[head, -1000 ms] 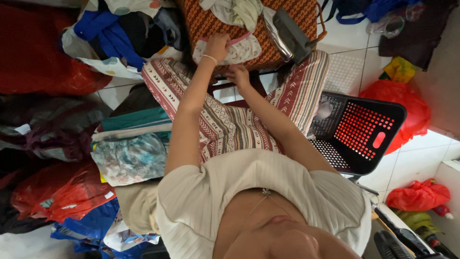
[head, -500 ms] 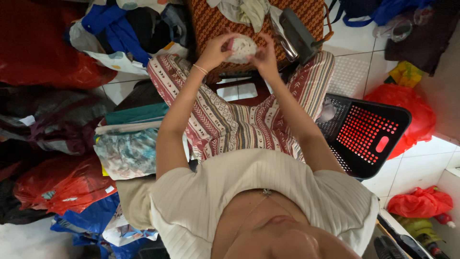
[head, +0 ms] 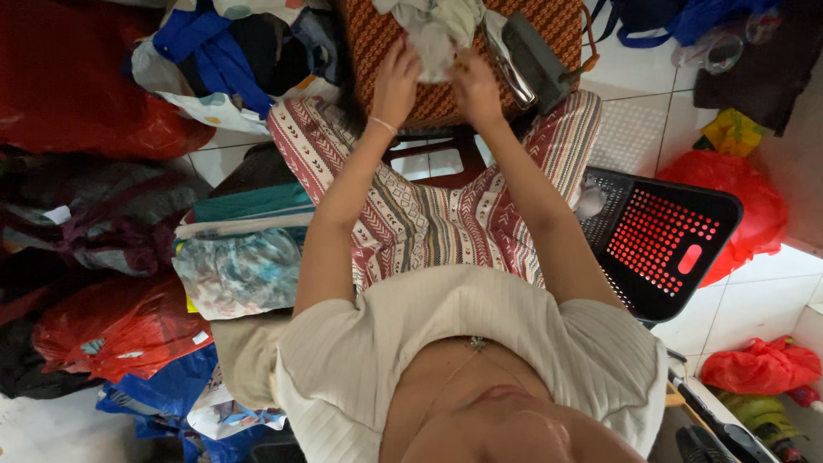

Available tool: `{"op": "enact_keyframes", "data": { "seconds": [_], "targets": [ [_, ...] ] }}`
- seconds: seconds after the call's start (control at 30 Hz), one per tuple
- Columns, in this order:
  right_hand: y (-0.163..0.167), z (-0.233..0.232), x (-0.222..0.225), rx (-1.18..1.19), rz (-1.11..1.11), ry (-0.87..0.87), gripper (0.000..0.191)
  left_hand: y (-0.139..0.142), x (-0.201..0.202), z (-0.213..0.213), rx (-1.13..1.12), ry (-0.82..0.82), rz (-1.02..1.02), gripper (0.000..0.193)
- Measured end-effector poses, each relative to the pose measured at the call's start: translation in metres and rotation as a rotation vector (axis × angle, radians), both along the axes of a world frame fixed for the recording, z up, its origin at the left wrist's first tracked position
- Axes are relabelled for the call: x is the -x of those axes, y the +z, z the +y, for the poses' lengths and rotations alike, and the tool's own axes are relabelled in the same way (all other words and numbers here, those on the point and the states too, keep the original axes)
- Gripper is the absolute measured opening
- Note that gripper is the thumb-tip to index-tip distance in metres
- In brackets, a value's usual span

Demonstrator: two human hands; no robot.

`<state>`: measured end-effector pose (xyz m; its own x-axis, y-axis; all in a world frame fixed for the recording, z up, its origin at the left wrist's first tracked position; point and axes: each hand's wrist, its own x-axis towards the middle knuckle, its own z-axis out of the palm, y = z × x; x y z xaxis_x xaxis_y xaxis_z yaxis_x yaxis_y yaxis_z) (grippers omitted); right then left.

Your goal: The person irons and folds several small clothing items on a low ironing board. They handle a brown garment, a pink item, a patterned piece, a yellow item, a red item, and a white item, ironing each one and then folding it before moving to the next.

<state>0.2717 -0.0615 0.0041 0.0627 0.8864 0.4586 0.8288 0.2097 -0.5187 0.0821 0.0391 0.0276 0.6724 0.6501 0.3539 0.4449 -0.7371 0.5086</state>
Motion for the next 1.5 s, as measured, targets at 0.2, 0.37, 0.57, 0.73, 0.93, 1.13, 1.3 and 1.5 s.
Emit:
{"op": "enact_keyframes", "data": {
  "seconds": [0.2,0.37,0.57,0.73,0.93,1.13,1.3,1.5],
  "targets": [
    [-0.019,-0.044,0.017,0.536,0.238,0.18,0.033,-0.016,0.021,-0.029,0.38,-0.155,0.29,0.038],
    [-0.029,-0.036,0.017,0.779,0.469,0.032,0.029,-0.011,0.024,-0.024,0.857,-0.1,0.366,0.031],
    [-0.024,-0.004,0.02,0.62,0.361,-0.096,0.023,-0.018,0.011,-0.02,0.804,0.17,-0.006,0.032],
    [-0.003,0.012,-0.006,0.3,0.103,-0.203,0.027,-0.021,0.005,-0.019,0.733,0.303,-0.137,0.045],
    [0.014,0.011,-0.073,0.209,-0.388,-0.414,0.052,-0.02,0.005,-0.026,0.445,0.153,0.108,0.053],
    [0.005,0.003,-0.111,0.448,-0.297,-0.415,0.063,-0.023,0.01,-0.043,0.335,-0.079,0.504,0.059],
    [0.013,0.004,-0.116,0.703,-0.125,-0.471,0.073,-0.025,0.012,-0.047,0.342,-0.124,0.534,0.073],
    [0.05,-0.015,-0.081,0.937,-0.034,-0.58,0.079,-0.029,0.012,-0.04,0.633,0.301,0.094,0.055]
  ]
}}
